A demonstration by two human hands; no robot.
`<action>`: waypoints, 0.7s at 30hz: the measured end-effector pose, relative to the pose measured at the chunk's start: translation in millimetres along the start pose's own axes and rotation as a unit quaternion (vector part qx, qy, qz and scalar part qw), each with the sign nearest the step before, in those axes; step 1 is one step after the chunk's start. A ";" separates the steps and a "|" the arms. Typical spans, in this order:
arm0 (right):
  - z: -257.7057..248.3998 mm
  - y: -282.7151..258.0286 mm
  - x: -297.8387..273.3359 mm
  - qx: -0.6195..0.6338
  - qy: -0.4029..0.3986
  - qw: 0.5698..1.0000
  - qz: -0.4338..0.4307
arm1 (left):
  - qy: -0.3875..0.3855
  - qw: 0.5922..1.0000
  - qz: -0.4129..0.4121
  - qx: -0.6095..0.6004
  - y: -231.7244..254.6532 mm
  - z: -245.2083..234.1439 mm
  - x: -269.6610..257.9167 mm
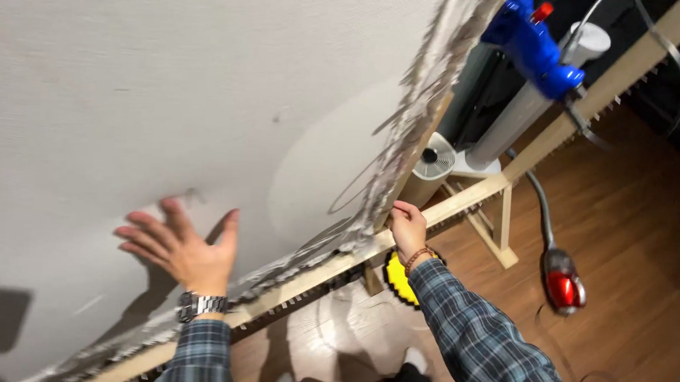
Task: Preparing a rug canvas on a frame and using a tufting gun to apply yarn
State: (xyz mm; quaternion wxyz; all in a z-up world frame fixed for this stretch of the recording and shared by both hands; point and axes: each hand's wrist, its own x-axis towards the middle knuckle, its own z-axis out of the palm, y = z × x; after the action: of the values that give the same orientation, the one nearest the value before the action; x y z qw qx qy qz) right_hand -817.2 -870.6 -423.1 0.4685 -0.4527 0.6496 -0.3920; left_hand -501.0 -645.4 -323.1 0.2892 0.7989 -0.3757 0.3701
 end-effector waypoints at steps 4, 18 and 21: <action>-31.7 -2.7 65.9 0.020 -0.059 0.996 -0.063 | 0.070 0.996 -0.051 -0.034 46.3 -4.9 -6.3; -50.6 -107.1 79.0 -0.089 -0.278 0.925 -0.242 | 0.041 0.999 0.000 0.017 182.3 11.4 23.3; -46.4 -110.4 82.8 -0.081 -0.270 0.925 -0.254 | 0.050 0.998 0.048 0.011 185.0 21.6 16.3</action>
State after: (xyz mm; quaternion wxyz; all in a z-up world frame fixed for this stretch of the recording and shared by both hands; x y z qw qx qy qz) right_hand -850.0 -977.0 -329.2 0.4726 -0.7276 0.3910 -0.3073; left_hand -636.3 -769.4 -287.9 0.2809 0.7635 -0.3943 0.4275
